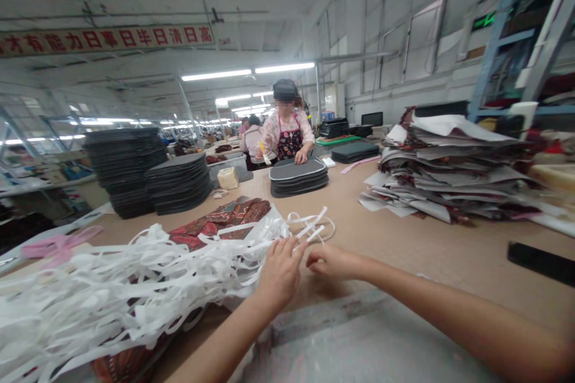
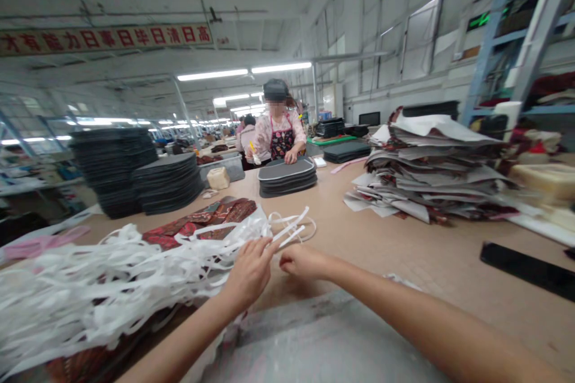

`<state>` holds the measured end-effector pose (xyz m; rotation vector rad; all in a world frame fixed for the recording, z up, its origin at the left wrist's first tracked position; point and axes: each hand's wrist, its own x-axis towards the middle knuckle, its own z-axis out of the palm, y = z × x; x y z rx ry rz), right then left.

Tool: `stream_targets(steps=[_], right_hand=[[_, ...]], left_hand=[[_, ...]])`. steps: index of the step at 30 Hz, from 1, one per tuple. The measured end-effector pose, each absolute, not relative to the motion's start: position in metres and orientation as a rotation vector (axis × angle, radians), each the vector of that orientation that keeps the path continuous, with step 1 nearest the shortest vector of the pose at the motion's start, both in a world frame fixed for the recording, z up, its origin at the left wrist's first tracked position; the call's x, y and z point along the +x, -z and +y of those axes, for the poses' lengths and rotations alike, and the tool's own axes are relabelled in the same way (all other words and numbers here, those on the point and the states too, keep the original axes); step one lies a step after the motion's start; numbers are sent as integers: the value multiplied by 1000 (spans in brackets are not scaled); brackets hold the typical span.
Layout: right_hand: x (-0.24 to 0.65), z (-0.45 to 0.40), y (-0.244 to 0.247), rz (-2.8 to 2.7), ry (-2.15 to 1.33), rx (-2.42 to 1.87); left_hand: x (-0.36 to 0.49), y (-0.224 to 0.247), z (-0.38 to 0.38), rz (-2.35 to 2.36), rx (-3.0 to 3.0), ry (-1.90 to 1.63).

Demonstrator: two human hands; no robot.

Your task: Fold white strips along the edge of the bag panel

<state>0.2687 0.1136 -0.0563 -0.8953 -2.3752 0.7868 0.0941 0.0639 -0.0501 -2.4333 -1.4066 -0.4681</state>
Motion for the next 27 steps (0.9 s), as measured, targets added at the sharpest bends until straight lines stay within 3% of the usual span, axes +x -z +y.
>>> stream_targets(steps=[6,10,15,20,27], right_hand=[[367,139,16,-2046,-744,-1162],[418,148,6,-1527,-883,-1097],[408,141,13,-1293,-1029,-966],[386,131,7,-1186,-1026,-816],[461,140,-22,-781,-662,-664]], left_hand=[[62,61,99,-1491,-2300,403],[64,49,100,-1534,-2231,433],[122,42,92,-1349,-2558,560],[202,58,96,-1228,-2923,421],[208,72,140,-1490,-2850,156]])
